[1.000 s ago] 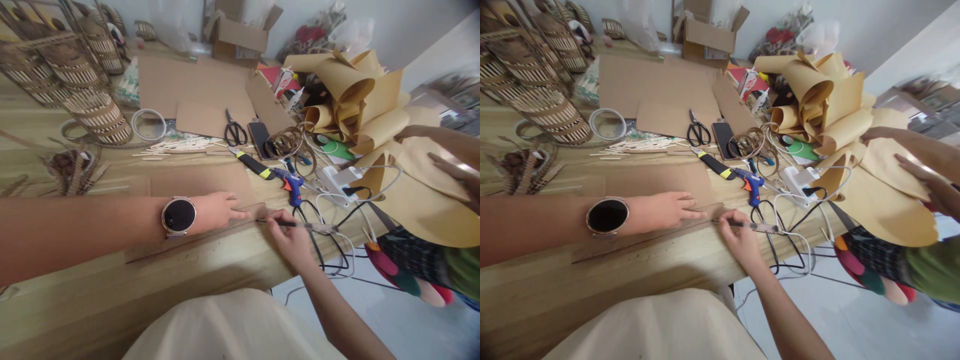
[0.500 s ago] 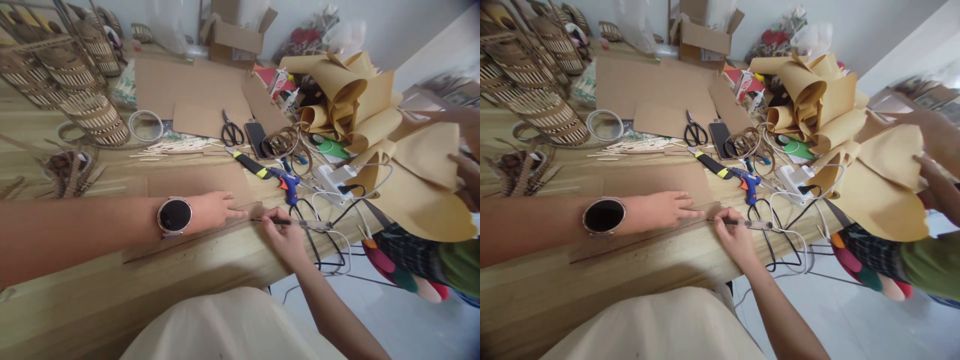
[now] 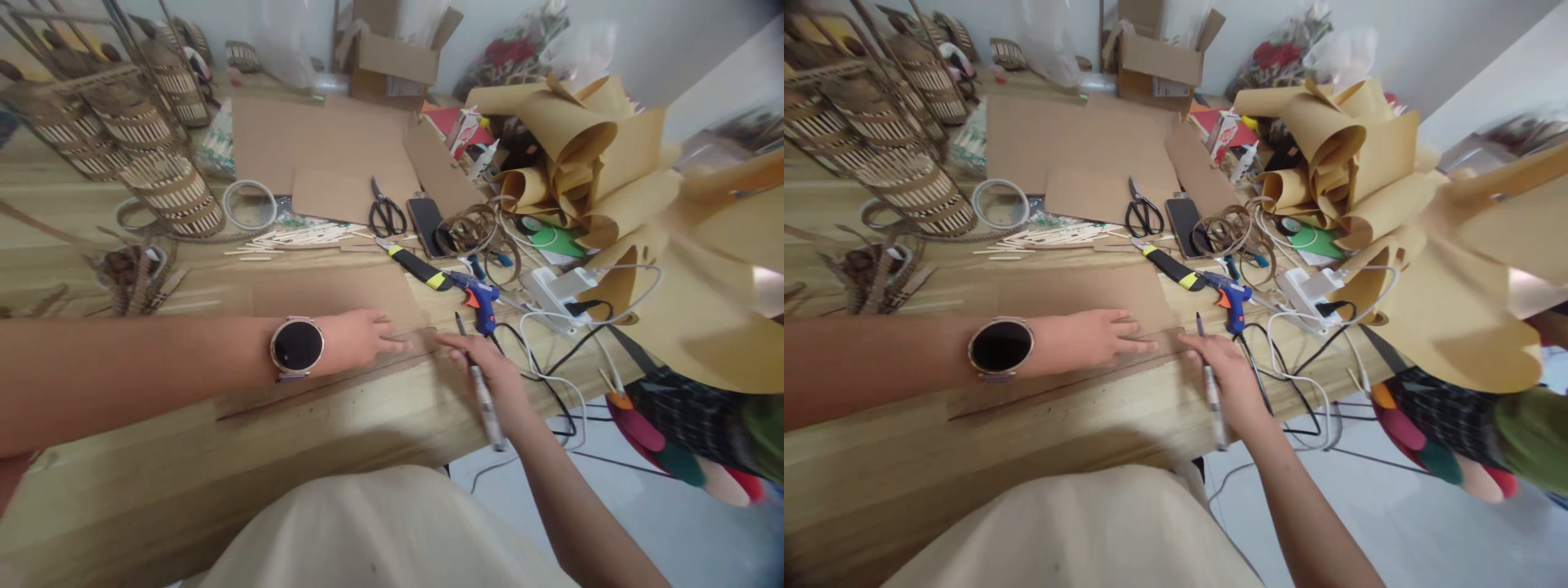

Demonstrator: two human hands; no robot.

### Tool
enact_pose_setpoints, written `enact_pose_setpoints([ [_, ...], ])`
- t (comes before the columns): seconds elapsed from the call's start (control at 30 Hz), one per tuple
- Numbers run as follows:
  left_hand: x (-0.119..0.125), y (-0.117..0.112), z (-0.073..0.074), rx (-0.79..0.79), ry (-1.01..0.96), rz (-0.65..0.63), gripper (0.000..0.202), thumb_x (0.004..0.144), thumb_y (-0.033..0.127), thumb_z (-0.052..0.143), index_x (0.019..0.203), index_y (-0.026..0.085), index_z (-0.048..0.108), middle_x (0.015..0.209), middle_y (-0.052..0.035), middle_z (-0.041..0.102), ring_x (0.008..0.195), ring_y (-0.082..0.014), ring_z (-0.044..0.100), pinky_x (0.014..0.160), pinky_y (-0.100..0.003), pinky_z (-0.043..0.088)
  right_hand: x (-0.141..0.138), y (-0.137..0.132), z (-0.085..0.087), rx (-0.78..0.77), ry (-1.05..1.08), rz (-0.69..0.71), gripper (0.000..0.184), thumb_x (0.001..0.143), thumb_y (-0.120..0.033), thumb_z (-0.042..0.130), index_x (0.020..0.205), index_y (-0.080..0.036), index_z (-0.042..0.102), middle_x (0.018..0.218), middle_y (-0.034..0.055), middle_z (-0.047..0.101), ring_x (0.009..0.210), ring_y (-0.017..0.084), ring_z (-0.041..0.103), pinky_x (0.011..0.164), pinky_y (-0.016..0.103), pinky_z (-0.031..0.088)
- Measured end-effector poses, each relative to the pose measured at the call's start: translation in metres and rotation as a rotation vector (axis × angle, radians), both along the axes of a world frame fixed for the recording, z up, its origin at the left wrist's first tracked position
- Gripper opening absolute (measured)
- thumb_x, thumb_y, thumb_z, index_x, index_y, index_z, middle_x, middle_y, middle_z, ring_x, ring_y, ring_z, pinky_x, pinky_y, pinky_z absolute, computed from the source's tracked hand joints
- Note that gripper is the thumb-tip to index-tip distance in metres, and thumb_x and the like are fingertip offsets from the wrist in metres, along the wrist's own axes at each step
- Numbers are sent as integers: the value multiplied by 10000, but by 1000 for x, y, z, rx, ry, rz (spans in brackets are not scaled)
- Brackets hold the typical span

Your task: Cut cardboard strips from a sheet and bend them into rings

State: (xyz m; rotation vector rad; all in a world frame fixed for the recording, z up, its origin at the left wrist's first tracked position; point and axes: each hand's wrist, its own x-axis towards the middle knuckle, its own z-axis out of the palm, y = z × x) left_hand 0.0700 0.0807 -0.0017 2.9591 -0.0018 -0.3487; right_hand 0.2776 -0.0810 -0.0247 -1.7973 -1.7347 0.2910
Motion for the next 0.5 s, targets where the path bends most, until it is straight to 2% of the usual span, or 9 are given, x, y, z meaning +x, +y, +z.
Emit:
enact_pose_setpoints([
  [0.07, -2, 2, 1, 44, -16, -169, 306, 759, 3, 608, 637, 270, 694, 1441, 88, 562, 1290, -270, 481, 1065, -395, 357, -8, 5, 0, -59, -71, 153, 272, 986, -303, 464, 1094, -255, 709, 1012, 69, 752, 944, 230, 684, 843, 369, 527],
  [0.1, -5, 2, 3, 71, -33, -225, 306, 768, -5, 602, 659, 266, 695, 1452, 70, 553, 1294, -278, 482, 1066, -408, 356, -10, 7, -1, -71, -99, 177, 278, 994, -293, 454, 1089, -249, 711, 989, 73, 750, 932, 229, 686, 831, 366, 533],
  [0.2, -20, 1, 13, 152, -56, -240, 289, 821, 0, 579, 736, 254, 686, 1379, -5, 604, 1236, -265, 528, 960, -386, 416, -13, 11, -4, -67, -153, 176, 279, 997, -292, 455, 1072, -228, 715, 965, 89, 749, 913, 242, 693, 803, 375, 548],
  [0.27, -36, -4, 21, 200, -12, -199, 257, 875, 27, 549, 807, 235, 682, 1212, -70, 673, 1100, -250, 592, 790, -357, 441, -11, 11, -5, -60, -160, 180, 280, 996, -297, 459, 1078, -217, 715, 995, 101, 753, 923, 254, 698, 807, 391, 555],
  [0.33, -55, -10, 25, 216, 71, -127, 217, 878, 26, 561, 856, 210, 674, 1021, -80, 701, 892, -222, 632, 630, -339, 394, -10, 12, -6, -62, -167, 182, 287, 996, -306, 455, 1074, -215, 715, 1007, 107, 757, 927, 263, 703, 811, 404, 560],
  [0.43, -87, -15, 26, 177, 169, 16, 228, 870, 4, 571, 936, 201, 664, 858, -42, 682, 670, -174, 598, 516, -324, 295, -8, 12, -6, -70, -173, 172, 299, 996, -334, 445, 1062, -225, 715, 1019, 108, 761, 940, 273, 707, 818, 418, 567],
  [0.5, -107, -16, 25, 141, 187, 122, 282, 880, -13, 534, 999, 210, 658, 850, -29, 665, 619, -156, 569, 493, -312, 272, -8, 12, -7, -72, -160, 169, 300, 992, -352, 447, 1061, -235, 714, 1025, 101, 763, 950, 275, 709, 819, 418, 571],
])
